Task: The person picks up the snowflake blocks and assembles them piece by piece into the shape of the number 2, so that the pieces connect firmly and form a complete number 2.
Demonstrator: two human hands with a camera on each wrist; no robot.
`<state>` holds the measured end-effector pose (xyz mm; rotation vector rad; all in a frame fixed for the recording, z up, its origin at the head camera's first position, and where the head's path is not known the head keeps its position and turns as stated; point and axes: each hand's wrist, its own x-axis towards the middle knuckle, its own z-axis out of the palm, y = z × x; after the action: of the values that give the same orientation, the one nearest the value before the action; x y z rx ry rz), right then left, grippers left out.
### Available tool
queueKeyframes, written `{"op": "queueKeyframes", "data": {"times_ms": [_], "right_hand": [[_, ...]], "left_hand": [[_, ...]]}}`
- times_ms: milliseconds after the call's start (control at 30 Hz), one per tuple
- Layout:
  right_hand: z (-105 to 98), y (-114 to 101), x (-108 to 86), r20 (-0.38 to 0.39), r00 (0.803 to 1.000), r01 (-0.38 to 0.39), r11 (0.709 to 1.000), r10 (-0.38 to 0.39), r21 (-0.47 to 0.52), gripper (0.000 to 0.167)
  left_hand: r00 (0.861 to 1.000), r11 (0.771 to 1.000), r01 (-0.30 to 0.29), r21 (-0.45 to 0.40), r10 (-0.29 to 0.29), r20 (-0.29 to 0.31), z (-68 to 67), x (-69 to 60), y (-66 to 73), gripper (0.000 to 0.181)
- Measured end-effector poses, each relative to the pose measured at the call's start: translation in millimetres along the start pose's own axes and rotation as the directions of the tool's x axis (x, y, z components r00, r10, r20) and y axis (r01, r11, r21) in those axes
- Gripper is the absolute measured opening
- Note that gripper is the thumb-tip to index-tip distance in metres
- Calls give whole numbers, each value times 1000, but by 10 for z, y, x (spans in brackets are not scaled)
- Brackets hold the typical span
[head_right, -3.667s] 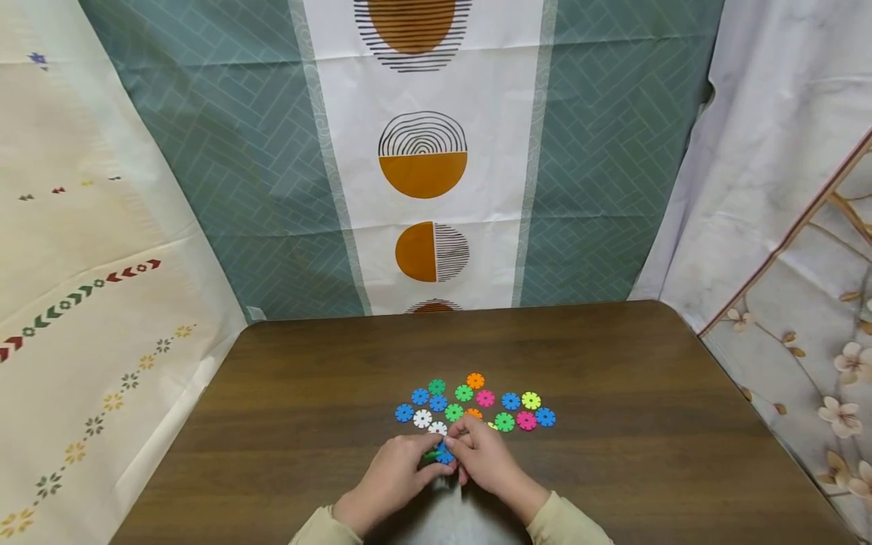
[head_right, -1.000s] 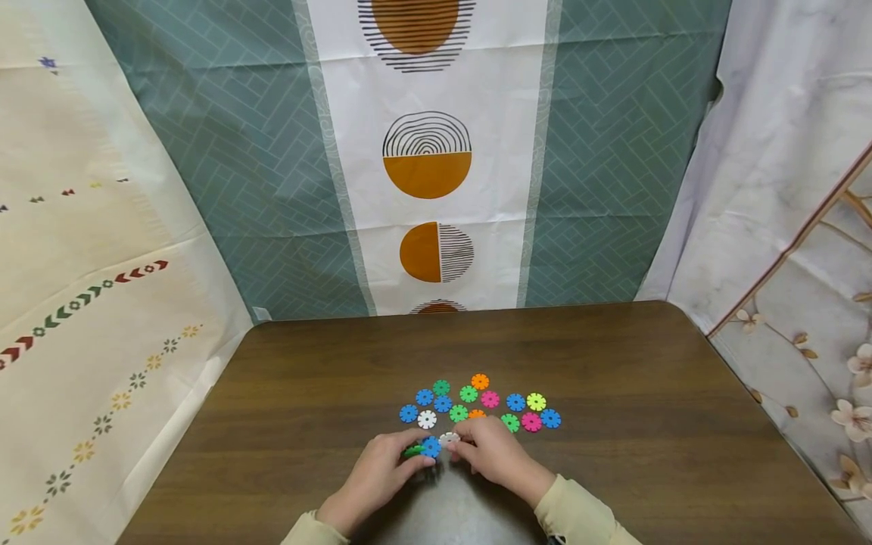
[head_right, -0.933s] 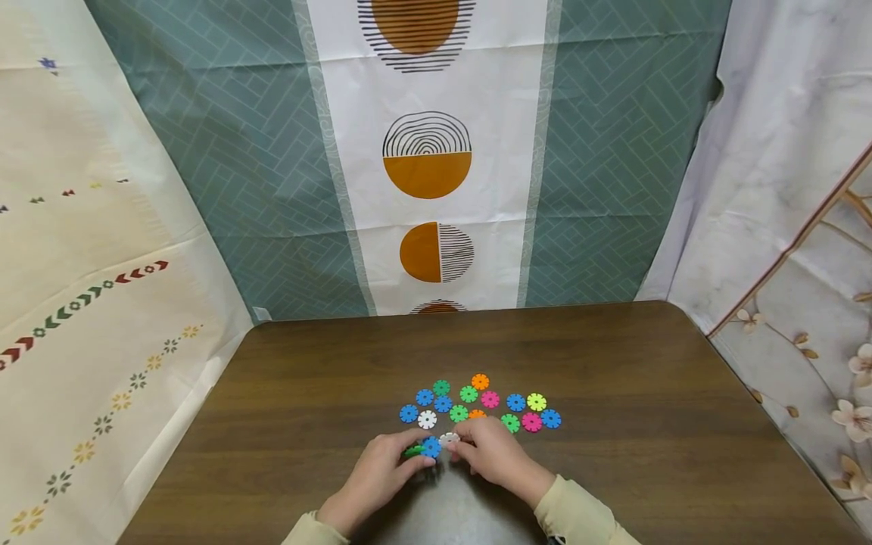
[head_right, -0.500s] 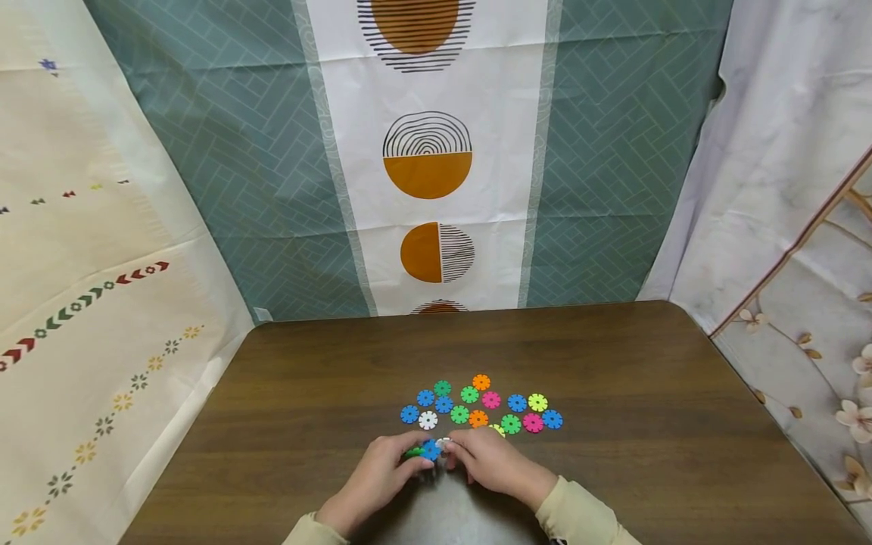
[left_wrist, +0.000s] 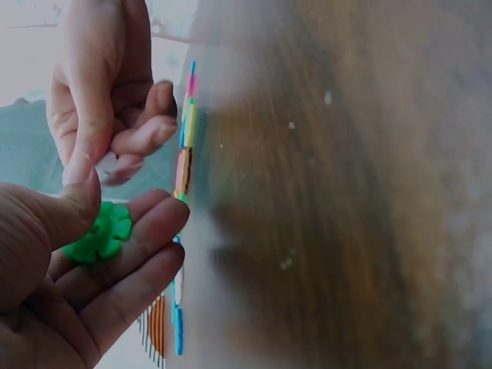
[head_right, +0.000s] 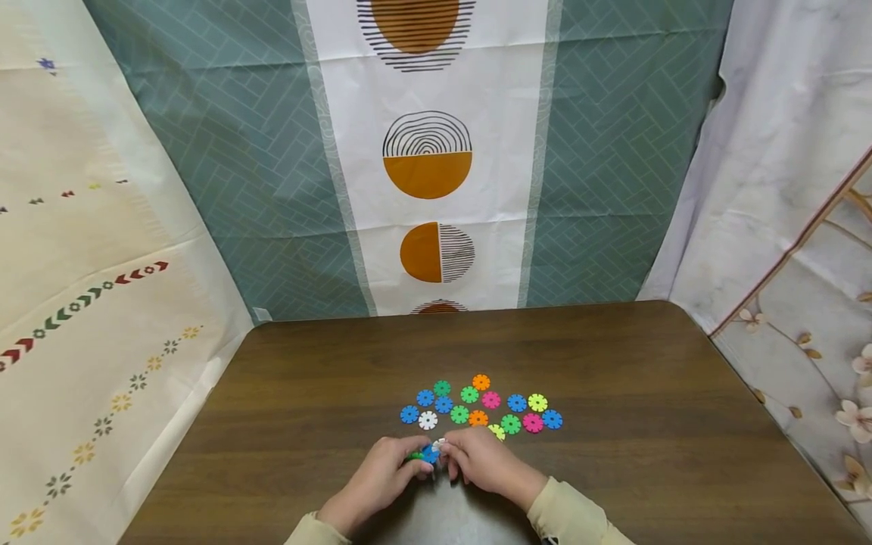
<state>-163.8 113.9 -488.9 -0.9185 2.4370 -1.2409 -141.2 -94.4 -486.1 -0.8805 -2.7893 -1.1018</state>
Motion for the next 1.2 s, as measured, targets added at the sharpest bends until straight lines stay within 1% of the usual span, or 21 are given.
{"op": "queueKeyframes", "data": {"times_ms": [67, 133, 233, 300, 367, 500, 633, 767, 900, 967, 1067, 1200], "right_hand": [[13, 0, 11, -10, 1000, -6, 1000, 6, -7, 32], [26, 2, 23, -18, 1000, -17, 1000, 17, -10, 32], [48, 14, 31, -16, 1000, -24, 1000, 24, -17, 31], [56, 23, 34, -17, 1000, -14, 999, 14, -43, 31], [48, 30, 35, -24, 1000, 2, 998, -4, -69, 30], [-14, 37, 55, -56, 998, 14, 995, -19, -97, 24], [-82, 36, 115, -111, 994, -11, 994, -1, -107, 23], [-102, 54, 226, -175, 985, -37, 986, 8, -162, 16], [-82, 82, 351, -212, 977, -47, 964, -10, -261, 7], [-63, 83, 410, -213, 977, -52, 951, -15, -304, 8], [-24, 68, 488, -205, 978, -53, 928, -26, -369, 13], [14, 27, 550, -204, 978, -58, 899, -35, -434, 18]], "left_hand": [[1000, 1000, 12, -5, -12, -1, 1, 5, 1, 8], [999, 999, 40, 3, -40, 2, -3, 8, 7, 9], [996, 996, 82, 38, -83, 20, -14, 1, 11, 19], [995, 994, 97, 54, -99, 32, -22, -10, 13, 25], [994, 993, 105, 58, -106, 31, -25, -19, 9, 29], [993, 993, 114, 39, -114, 18, -40, -25, 0, 30], [993, 991, 115, 64, -116, 14, -61, -39, -10, 33], [992, 989, 122, 88, -124, 13, -75, -51, -20, 34], [992, 988, 123, 91, -124, 3, -70, -56, -24, 35], [992, 988, 124, 90, -124, -1, -64, -59, -25, 35], [990, 987, 140, 83, -141, 5, -63, -60, -24, 36], [985, 983, 169, 69, -171, 28, -67, -63, -24, 36]]}}
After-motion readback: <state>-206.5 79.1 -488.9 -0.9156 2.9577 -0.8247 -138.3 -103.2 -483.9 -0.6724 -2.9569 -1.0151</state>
